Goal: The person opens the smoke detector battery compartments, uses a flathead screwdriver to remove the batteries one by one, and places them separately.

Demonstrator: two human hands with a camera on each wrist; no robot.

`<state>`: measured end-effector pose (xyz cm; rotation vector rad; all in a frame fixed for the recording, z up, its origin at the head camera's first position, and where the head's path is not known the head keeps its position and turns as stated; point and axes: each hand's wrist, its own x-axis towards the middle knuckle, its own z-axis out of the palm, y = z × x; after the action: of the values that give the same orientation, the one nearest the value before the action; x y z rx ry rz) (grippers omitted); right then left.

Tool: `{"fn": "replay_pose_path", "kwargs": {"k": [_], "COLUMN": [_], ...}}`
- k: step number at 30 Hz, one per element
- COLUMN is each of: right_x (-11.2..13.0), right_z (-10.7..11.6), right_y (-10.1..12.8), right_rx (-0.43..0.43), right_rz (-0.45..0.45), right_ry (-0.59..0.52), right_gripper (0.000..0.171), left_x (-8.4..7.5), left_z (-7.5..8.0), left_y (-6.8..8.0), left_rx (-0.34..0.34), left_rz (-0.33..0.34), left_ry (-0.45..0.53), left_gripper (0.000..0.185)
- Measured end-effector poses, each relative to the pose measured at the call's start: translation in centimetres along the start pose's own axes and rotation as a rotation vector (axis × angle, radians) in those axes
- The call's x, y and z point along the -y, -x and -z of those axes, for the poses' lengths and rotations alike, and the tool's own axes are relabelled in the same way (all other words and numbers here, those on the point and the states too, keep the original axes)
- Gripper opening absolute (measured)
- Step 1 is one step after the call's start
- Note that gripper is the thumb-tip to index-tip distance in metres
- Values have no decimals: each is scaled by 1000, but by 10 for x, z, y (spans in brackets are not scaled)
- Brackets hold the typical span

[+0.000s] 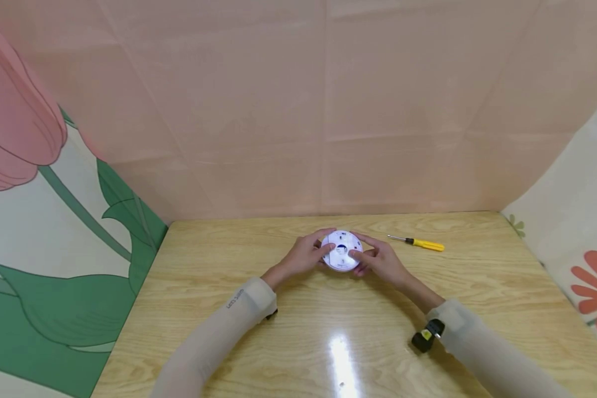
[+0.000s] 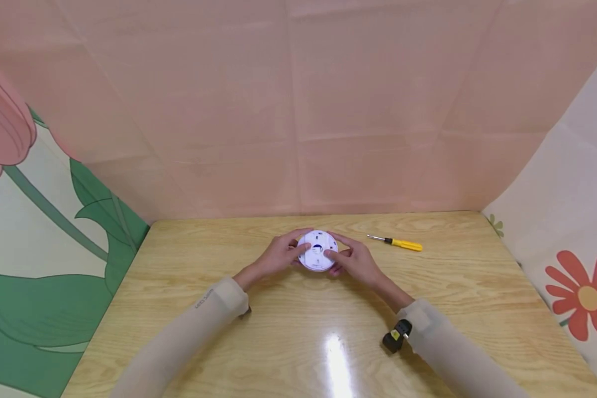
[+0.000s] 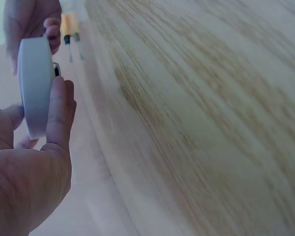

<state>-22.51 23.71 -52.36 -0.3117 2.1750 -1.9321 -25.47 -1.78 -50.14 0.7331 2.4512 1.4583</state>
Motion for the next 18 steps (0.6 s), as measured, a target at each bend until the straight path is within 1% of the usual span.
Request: {"fn": "replay_pose_path", "kwargs": {"k": [2, 7, 10, 18], "right_x": [0, 2, 3, 4], "right_z": [0, -2, -2, -3], "right_y": [0, 1, 1, 1], "right_rx": [5, 2, -4, -27], "right_rz": [-7, -22, -29, -41], "right_ry": [-8, -25, -25, -24], "right_gripper": [68, 72, 74, 72], "left_x": [-1, -4, -5, -5], "left_z": [0, -1, -2, -3], "left_y": [0, 0, -1, -4], "left_rx": [2, 6, 4, -4], "left_rz": [16, 51, 65, 71], "left_ry": [10, 78, 101, 80], "left_gripper": [49, 50, 51, 52]}}
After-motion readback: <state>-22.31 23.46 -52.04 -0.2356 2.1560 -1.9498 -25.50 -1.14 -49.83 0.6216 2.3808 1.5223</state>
